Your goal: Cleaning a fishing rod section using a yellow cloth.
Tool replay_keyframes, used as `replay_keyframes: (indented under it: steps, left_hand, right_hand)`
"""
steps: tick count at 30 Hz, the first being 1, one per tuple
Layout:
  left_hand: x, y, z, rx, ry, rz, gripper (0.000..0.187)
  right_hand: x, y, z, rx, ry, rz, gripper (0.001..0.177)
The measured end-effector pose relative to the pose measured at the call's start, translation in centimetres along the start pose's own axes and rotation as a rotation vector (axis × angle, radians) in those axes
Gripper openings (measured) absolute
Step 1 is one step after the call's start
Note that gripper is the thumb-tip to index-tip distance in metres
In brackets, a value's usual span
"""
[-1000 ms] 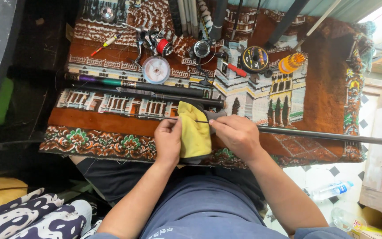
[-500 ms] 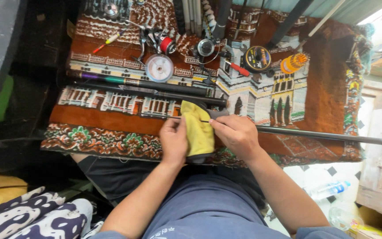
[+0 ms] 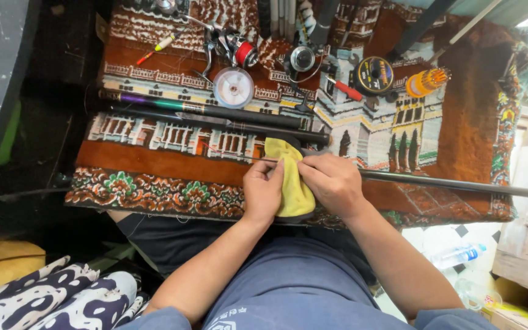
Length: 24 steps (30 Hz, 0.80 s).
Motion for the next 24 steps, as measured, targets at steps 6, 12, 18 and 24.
replay_keyframes:
  steps: [6, 12, 18, 24]
  left_hand:
    - [1.9, -2.9, 0.8, 0.044, 0.082, -0.033, 0.005]
    - [-0.3, -1.3, 0.7, -0.05, 0.001, -0.009, 0.002]
    - [1.3, -3.8, 1.6, 0.009, 0.052, -0.018, 0.008]
    - [-0.9, -2.2, 1.6, -0.125, 0.01, 0.063, 0.012]
  right_hand:
    - [1.0, -0.8, -0.2, -0.03, 0.025, -0.029, 0.012]
    - [-0.4, 0.2, 1.5, -0.007, 0.026, 0.015, 0.012]
    - [0.8, 0.1, 0.8, -0.02, 0.036, -0.047, 0.012]
    - [0.0, 0.4, 1.5, -0.023, 0.051, -0.004, 0.01]
Point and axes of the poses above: each hand's wrist, its own z-axis towards the middle knuckle, its own y-axis out of the palm, x = y × z, the point moved 7 cm from there along z, towards the middle knuckle, and after that the axes turned 12 degrees about -x, right-handed, at the moved point
